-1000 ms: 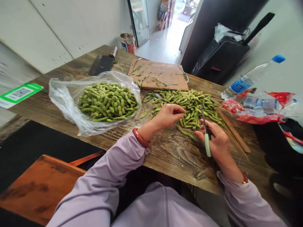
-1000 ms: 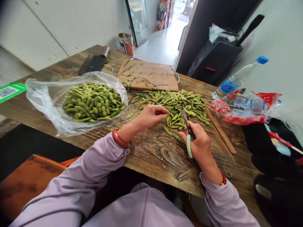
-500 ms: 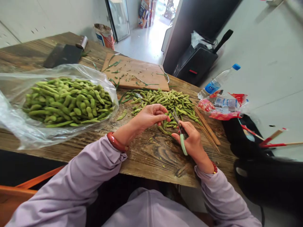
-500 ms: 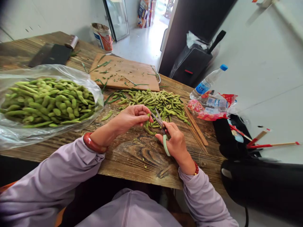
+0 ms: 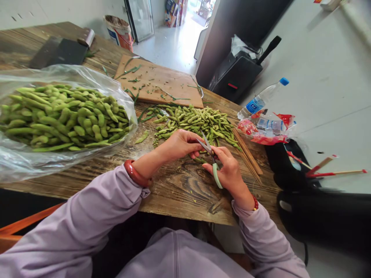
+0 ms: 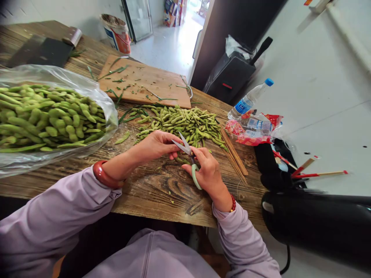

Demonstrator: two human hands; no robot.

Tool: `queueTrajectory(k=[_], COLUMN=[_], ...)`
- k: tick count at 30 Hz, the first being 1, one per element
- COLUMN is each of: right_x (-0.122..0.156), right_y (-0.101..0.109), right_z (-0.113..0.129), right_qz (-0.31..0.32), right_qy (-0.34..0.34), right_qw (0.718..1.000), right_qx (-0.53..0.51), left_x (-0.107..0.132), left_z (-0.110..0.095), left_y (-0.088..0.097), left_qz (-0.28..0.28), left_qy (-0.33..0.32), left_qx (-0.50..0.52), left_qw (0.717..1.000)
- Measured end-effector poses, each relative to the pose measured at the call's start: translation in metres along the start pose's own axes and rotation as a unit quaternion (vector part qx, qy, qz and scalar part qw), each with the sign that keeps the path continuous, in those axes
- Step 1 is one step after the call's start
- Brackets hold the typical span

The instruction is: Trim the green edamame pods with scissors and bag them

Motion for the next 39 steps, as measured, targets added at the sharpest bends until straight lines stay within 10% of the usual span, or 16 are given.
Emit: queueTrajectory(k=[39], right_x=[0.0032], right_y=[-0.0047], right_z=[0.004], right_qz=[0.021], right_qy=[0.008], right_qw=[0.999], right_qx=[0.034], left_x=[0.0029], left_z=[0.0076], left_y=[-0.0035], left_qz=[0.024], left_qy=[0.033], left_qx=[-0.01], left_qw=[0.999])
Point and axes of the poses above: each hand's wrist, its own x-axis away from the middle knuckle, its own y-axis out of the back of the hand, z = x × y, the point moved 9 cm from there along -x, towards the middle knuckle, and after that the axes turned 1 degree about -y, right-handed, at the moved point
